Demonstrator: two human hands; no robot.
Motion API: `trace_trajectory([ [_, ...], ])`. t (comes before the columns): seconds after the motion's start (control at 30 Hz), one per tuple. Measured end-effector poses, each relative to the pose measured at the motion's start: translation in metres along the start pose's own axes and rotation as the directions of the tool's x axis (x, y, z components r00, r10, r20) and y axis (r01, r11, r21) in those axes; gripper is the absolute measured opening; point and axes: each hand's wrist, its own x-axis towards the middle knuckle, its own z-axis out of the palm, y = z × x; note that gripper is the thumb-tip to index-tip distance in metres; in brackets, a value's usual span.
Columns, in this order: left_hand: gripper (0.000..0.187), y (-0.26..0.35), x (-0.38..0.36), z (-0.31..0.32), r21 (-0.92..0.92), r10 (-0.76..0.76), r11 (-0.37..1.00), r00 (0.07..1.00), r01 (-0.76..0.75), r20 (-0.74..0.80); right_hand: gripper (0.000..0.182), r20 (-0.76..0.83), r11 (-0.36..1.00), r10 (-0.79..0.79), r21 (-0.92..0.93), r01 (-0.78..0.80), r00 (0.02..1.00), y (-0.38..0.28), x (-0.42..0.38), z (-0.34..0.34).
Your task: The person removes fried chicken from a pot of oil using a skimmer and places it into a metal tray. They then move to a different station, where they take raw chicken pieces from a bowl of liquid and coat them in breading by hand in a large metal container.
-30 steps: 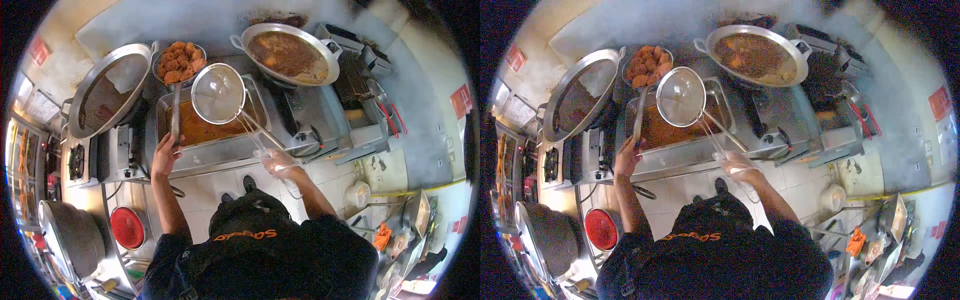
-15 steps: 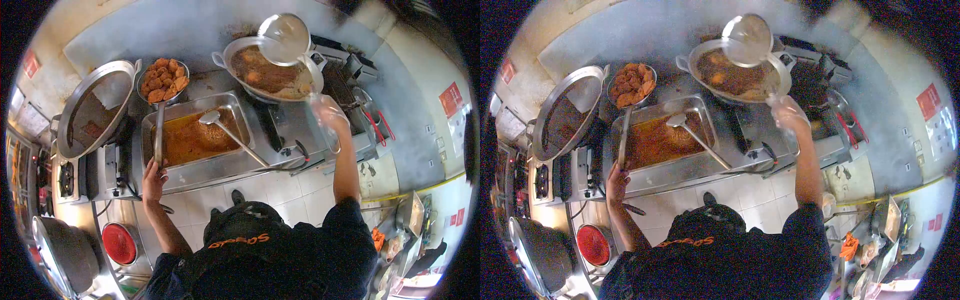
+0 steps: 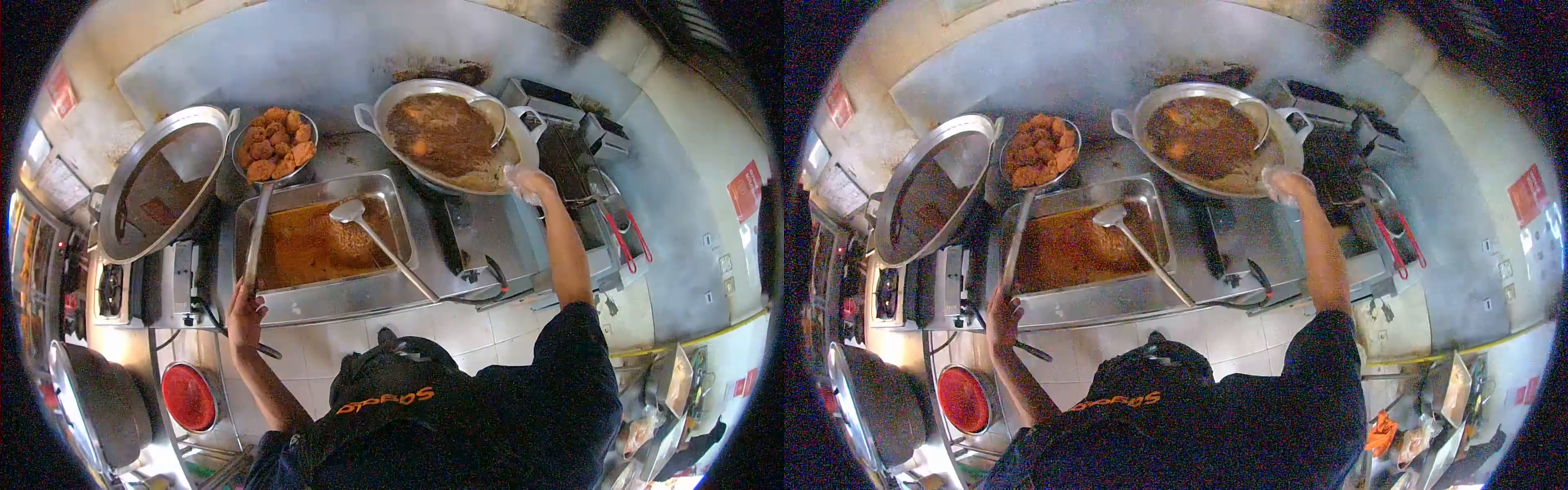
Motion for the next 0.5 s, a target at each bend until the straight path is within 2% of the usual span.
trace_trajectory([
  [0.03,0.037,-0.001,0.0,0.0,-0.006,-0.004,1.0,1.0,0.004,-0.004,0.029,0.131,0.995,0.052,0.084,-0.063,0.99,-0.014,-0.002,-0.002],
  [0.07,0.037,-0.001,0.0,-0.001,-0.003,-0.005,1.0,1.0,0.005,-0.007,0.029,0.135,0.994,0.05,0.086,-0.062,0.99,-0.025,-0.008,-0.005],
  [0.13,0.037,-0.002,0.002,0.0,-0.014,-0.025,1.0,0.998,0.024,-0.05,0.024,0.34,0.863,0.119,0.429,-0.267,0.933,-0.076,-0.046,-0.019],
  [0.17,0.037,-0.003,0.004,-0.002,-0.009,-0.027,1.0,0.998,0.026,-0.048,0.024,0.341,0.86,0.121,0.432,-0.27,0.932,-0.082,-0.052,-0.015],
  [0.2,0.037,-0.006,0.006,-0.005,-0.043,-0.019,0.999,0.999,0.017,-0.028,0.021,0.423,0.682,0.065,0.642,-0.35,0.904,-0.085,-0.057,-0.011],
  [0.23,0.037,-0.008,0.007,-0.006,-0.076,-0.01,0.997,1.0,0.009,-0.006,0.018,0.481,0.445,-0.014,0.788,-0.425,0.877,-0.089,-0.062,-0.007],
  [0.27,0.037,-0.009,0.006,-0.006,-0.064,-0.01,0.998,1.0,0.01,0.001,0.018,0.478,0.434,-0.014,0.794,-0.425,0.878,-0.095,-0.068,0.001],
  [0.33,0.035,-0.006,0.004,0.0,-0.059,-0.004,0.998,1.0,0.003,-0.023,0.015,0.363,0.167,-0.092,0.924,-0.345,0.927,-0.112,-0.076,0.02],
  [0.37,0.034,-0.007,0.007,-0.003,-0.027,-0.023,0.999,1.0,0.023,-0.001,0.015,0.35,0.143,-0.09,0.931,-0.336,0.932,-0.122,-0.076,0.027],
  [0.43,0.034,-0.007,0.006,-0.003,-0.044,-0.022,0.999,0.999,0.023,0.035,0.018,0.473,-0.032,-0.088,0.878,-0.477,0.877,-0.143,-0.074,0.037],
  [0.5,0.034,-0.015,0.01,-0.008,-0.061,-0.013,0.998,0.998,0.016,0.053,0.014,0.477,-0.074,-0.113,0.871,-0.486,0.872,-0.162,-0.07,0.037],
])
